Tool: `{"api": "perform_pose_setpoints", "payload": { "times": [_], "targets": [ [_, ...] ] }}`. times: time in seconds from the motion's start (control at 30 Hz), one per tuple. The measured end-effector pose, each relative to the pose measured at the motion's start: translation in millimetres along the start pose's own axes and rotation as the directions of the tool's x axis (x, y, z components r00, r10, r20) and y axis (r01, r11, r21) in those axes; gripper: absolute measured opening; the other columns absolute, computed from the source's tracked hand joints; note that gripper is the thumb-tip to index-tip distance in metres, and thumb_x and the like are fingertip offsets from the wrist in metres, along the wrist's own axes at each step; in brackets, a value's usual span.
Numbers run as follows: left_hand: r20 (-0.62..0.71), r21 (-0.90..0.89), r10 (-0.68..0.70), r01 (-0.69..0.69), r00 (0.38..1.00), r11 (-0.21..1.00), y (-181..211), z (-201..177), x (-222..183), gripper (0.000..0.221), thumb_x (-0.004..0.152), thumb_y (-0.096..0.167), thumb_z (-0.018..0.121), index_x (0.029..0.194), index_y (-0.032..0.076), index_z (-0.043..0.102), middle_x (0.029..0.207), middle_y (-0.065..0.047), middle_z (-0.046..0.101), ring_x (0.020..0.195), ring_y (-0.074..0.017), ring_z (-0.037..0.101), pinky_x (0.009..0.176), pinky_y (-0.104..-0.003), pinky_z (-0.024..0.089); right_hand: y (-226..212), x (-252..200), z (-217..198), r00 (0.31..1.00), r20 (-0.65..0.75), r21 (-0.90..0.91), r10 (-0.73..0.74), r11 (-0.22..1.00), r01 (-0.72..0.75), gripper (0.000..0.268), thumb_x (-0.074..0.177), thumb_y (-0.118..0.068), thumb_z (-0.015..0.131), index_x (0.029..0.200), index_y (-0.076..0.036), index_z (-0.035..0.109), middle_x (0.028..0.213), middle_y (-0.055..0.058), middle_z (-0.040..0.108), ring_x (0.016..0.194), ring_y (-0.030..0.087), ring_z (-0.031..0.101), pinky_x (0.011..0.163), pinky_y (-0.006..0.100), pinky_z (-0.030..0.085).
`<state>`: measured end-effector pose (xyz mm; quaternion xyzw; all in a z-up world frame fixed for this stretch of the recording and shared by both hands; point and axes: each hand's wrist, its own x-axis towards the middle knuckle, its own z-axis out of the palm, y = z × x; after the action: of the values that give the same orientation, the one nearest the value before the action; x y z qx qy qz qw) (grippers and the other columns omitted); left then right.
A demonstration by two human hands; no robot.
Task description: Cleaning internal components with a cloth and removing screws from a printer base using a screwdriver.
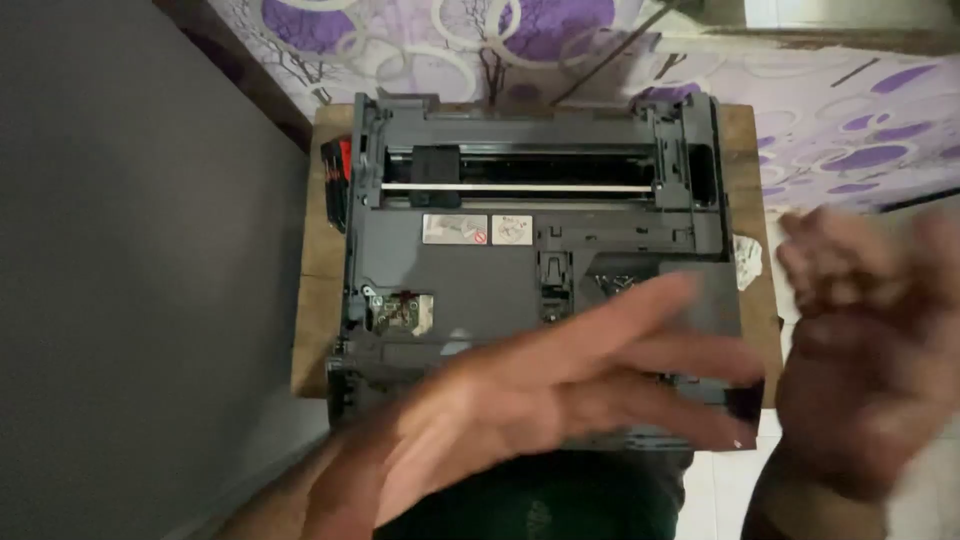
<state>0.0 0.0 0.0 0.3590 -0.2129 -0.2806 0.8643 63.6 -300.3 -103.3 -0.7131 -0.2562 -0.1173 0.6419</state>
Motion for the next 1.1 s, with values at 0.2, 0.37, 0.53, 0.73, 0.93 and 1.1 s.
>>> {"api": "perform_pose_setpoints", "payload": {
  "times": [0.2, 0.37, 0.53, 0.73, 0.93, 1.1],
  "targets": [
    [-0.175, 0.312, 0.312, -0.247, 0.934, 0.917, -47.5, -38.3, -68.3, 0.09, 0.121, 0.075, 0.06, 0.164, 0.005, 0.021, 0.163, -0.015, 0.043, 0.146, -0.0335, 0.052, 0.133, -0.069, 0.036, 1.2, -20.3, 16.0, 0.989, 0.103, -0.217, 0.11, 0.972, -0.085, 0.103, 0.072, -0.033, 0.068, 0.156, 0.01, 0.026, 0.153, 0.033, 0.044, 0.149, 0.043, 0.046, 0.134, 0.047, 0.036],
    [-0.371, 0.508, 0.465, -0.243, 0.804, 0.826, -67.7, -55.4, -109.9, 0.09, 0.104, 0.06, 0.072, 0.156, -0.002, 0.033, 0.152, -0.019, 0.053, 0.141, -0.034, 0.055, 0.129, -0.056, 0.039, 5.0, -25.7, 17.7, 0.985, 0.104, -0.301, 0.14, 0.948, -0.103, 0.095, 0.077, -0.031, 0.07, 0.153, 0.01, 0.031, 0.152, 0.03, 0.045, 0.15, 0.044, 0.045, 0.134, 0.05, 0.035],
    [-0.7, 0.705, 0.549, 0.321, 0.457, 0.632, -72.8, -51.1, -118.0, 0.061, 0.088, 0.018, 0.063, 0.144, -0.002, 0.05, 0.145, -0.017, 0.054, 0.141, -0.0297, 0.054, 0.124, -0.042, 0.04, 4.1, -16.9, 26.5, 0.951, 0.292, -0.445, 0.099, 0.894, 0.044, 0.1, 0.082, -0.036, 0.074, 0.163, -0.002, 0.024, 0.168, 0.025, 0.031, 0.161, 0.041, 0.03, 0.136, 0.055, 0.026],
    [-0.805, 0.587, 0.224, 0.793, 0.549, 0.164, -83.5, -63.7, -102.0, 0.098, 0.083, 0.047, 0.069, 0.162, 0.016, 0.02, 0.174, -0.007, 0.007, 0.157, -0.0323, 0.007, 0.117, -0.061, 0.015, 24.0, -21.0, 47.2, 0.738, 0.48, -0.876, 0.474, 0.224, 0.426, 0.1, 0.082, -0.09, 0.045, 0.153, -0.019, 0.044, 0.174, 0.011, 0.018, 0.16, 0.033, 0.014, 0.116, 0.067, 0.022],
    [-0.744, 0.604, 0.313, 0.794, 0.591, -0.065, -95.8, -73.9, -96.2, 0.1, 0.088, 0.058, 0.064, 0.161, 0.004, 0.02, 0.171, -0.022, 0.008, 0.155, -0.0424, 0.012, 0.115, -0.062, 0.02, 27.6, -24.0, 50.0, 0.75, 0.489, -0.872, 0.445, 0.272, 0.407, 0.102, 0.082, -0.09, 0.047, 0.158, -0.021, 0.039, 0.173, 0.018, 0.016, 0.158, 0.041, 0.014, 0.111, 0.066, 0.029],
    [-0.738, 0.594, 0.367, 0.803, 0.566, -0.045, -99.3, -73.4, -97.2, 0.1, 0.086, 0.058, 0.067, 0.16, 0.004, 0.026, 0.171, -0.018, 0.016, 0.154, -0.0384, 0.019, 0.116, -0.059, 0.022, 33.0, -28.2, 50.0, 0.771, 0.473, -0.881, 0.426, 0.216, 0.42, 0.118, 0.077, -0.093, 0.052, 0.165, -0.02, 0.024, 0.174, 0.013, 0.014, 0.16, 0.035, 0.014, 0.114, 0.059, 0.032]
  ]
}}
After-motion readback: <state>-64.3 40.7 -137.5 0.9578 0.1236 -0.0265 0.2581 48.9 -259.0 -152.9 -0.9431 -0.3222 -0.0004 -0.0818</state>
